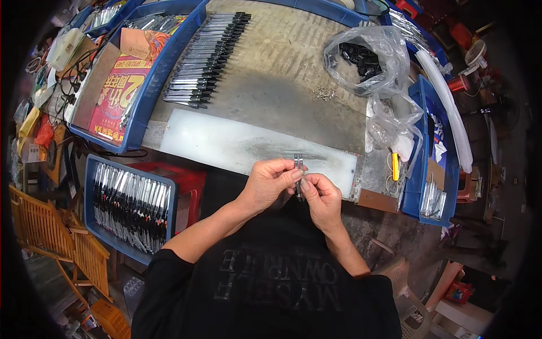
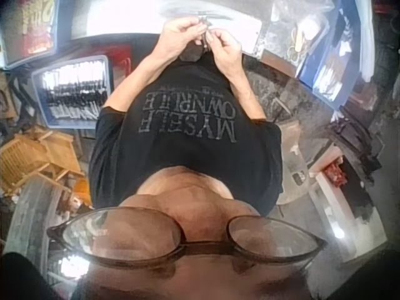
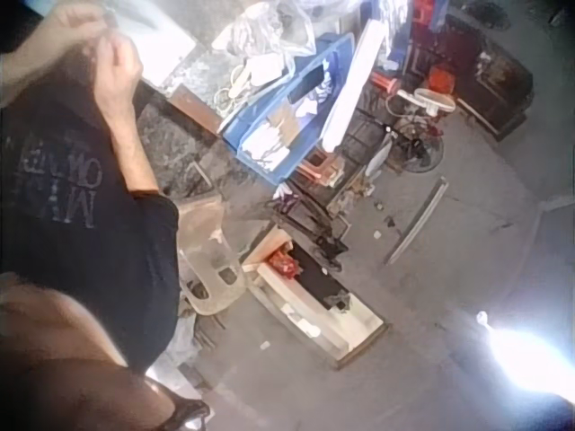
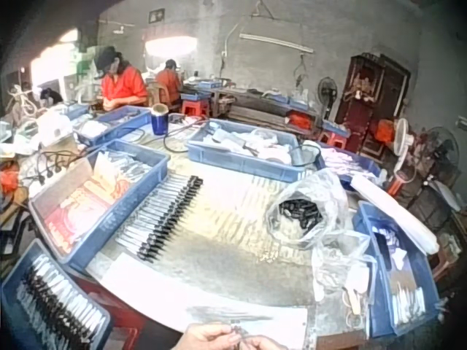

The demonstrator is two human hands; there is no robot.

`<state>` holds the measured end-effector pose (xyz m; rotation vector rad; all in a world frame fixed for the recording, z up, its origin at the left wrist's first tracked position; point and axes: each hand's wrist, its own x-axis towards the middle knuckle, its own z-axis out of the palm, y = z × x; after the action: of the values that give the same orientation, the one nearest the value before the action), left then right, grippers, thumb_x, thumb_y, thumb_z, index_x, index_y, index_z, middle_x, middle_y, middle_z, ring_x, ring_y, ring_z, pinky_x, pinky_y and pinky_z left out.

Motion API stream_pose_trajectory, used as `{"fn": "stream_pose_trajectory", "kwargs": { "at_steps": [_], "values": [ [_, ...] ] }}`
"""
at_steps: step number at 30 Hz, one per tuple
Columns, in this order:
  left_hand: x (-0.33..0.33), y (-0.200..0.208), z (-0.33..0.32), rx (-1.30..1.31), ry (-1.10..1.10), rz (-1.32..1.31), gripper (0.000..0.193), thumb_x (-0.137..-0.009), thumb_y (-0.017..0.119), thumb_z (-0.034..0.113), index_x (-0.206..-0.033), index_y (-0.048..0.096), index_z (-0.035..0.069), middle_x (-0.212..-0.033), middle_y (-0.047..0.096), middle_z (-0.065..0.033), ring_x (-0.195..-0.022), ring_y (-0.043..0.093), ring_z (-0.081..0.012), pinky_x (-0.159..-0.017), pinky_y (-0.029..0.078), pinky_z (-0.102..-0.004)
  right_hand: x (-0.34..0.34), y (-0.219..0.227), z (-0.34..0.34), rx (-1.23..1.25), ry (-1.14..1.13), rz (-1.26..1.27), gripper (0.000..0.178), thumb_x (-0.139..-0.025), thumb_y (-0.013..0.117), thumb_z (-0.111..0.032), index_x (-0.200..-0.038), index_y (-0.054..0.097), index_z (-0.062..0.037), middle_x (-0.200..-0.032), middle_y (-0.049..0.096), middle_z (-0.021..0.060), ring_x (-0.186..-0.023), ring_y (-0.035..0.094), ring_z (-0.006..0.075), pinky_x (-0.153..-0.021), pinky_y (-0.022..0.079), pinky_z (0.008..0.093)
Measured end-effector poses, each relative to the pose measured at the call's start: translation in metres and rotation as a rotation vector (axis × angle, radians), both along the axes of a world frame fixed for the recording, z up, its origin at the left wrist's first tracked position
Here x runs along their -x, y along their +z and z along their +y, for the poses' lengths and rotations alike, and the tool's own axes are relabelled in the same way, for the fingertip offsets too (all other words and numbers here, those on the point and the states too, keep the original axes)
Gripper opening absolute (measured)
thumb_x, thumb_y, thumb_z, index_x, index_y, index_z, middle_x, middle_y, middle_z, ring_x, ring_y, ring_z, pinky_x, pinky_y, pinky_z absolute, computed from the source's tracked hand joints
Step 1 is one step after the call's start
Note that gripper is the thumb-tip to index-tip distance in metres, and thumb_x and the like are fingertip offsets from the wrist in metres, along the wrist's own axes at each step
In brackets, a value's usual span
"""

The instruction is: The person assembles small metal pen clips and caps by hand on a work table.

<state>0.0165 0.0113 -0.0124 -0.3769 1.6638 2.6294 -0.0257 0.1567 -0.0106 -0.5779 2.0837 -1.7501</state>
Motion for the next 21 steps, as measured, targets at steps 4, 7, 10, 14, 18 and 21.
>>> {"fn": "stream_pose_trajectory", "kwargs": {
  "at_steps": [4, 7, 10, 14, 18, 21],
  "values": [
    [0.0, -0.002, 0.0, 0.014, -0.011, -0.004, 0.017, -0.084, 0.058, 0.013, -0.09, 0.062, -0.003, -0.075, 0.059, -0.0031, -0.06, 0.051, -0.0065, -0.055, 0.044, -0.019, 0.0, -0.002, 0.001, -0.034, 0.013, 0.028, 0.011, -0.084, 0.057, -0.009, -0.085, 0.058, 0.0018, -0.071, 0.058, 0.0052, -0.063, 0.052, 0.0082, -0.055, 0.042, 0.0226],
    [0.0, -0.001, 0.0, 0.014, -0.01, 0.005, 0.016, -0.085, 0.058, 0.013, -0.086, 0.062, -0.002, -0.076, 0.059, -0.0038, -0.06, 0.051, -0.0066, -0.055, 0.045, -0.0193, 0.0, 0.0, -0.001, -0.046, 0.019, 0.057, 0.011, -0.084, 0.057, -0.01, -0.084, 0.058, 0.0017, -0.071, 0.059, 0.0061, -0.062, 0.053, 0.0101, -0.054, 0.042, 0.0239],
    [0.0, 0.0, -0.001, 0.025, -0.011, 0.007, 0.016, -0.085, 0.058, 0.014, -0.083, 0.061, -0.002, -0.074, 0.059, -0.0036, -0.059, 0.051, -0.0066, -0.054, 0.045, -0.0193, 0.002, 0.004, -0.003, -0.08, 0.024, 0.145, 0.011, -0.084, 0.057, -0.009, -0.083, 0.058, 0.0015, -0.07, 0.058, 0.0077, -0.061, 0.054, 0.0133, -0.054, 0.043, 0.0256],
    [0.001, 0.0, -0.002, 0.014, -0.033, 0.006, 0.017, -0.085, 0.058, 0.014, -0.081, 0.061, -0.002, -0.072, 0.057, -0.003, -0.059, 0.051, -0.0067, -0.054, 0.045, -0.0193, 0.003, 0.003, -0.004, -0.094, 0.033, 0.253, 0.008, -0.083, 0.057, -0.007, -0.082, 0.057, 0.0014, -0.07, 0.058, 0.0099, -0.06, 0.056, 0.0175, -0.054, 0.043, 0.0272],
    [0.001, -0.002, -0.002, -0.01, -0.034, 0.017, 0.018, -0.085, 0.058, 0.015, -0.081, 0.061, -0.002, -0.071, 0.055, -0.0028, -0.059, 0.052, -0.007, -0.054, 0.046, -0.0199, 0.003, 0.006, -0.006, -0.108, 0.039, 0.296, 0.008, -0.083, 0.056, -0.006, -0.082, 0.057, 0.0017, -0.071, 0.058, 0.0103, -0.061, 0.056, 0.0184, -0.054, 0.043, 0.0276],
    [0.002, -0.005, -0.002, 0.006, -0.021, 0.043, 0.02, -0.085, 0.057, 0.017, -0.085, 0.063, -0.002, -0.068, 0.057, -0.0013, -0.056, 0.051, -0.0045, -0.05, 0.043, -0.0178, 0.003, 0.007, -0.008, -0.097, 0.037, 0.312, 0.007, -0.082, 0.056, -0.005, -0.081, 0.057, 0.0019, -0.07, 0.058, 0.0107, -0.06, 0.057, 0.0195, -0.054, 0.044, 0.0283]
  ]
}}
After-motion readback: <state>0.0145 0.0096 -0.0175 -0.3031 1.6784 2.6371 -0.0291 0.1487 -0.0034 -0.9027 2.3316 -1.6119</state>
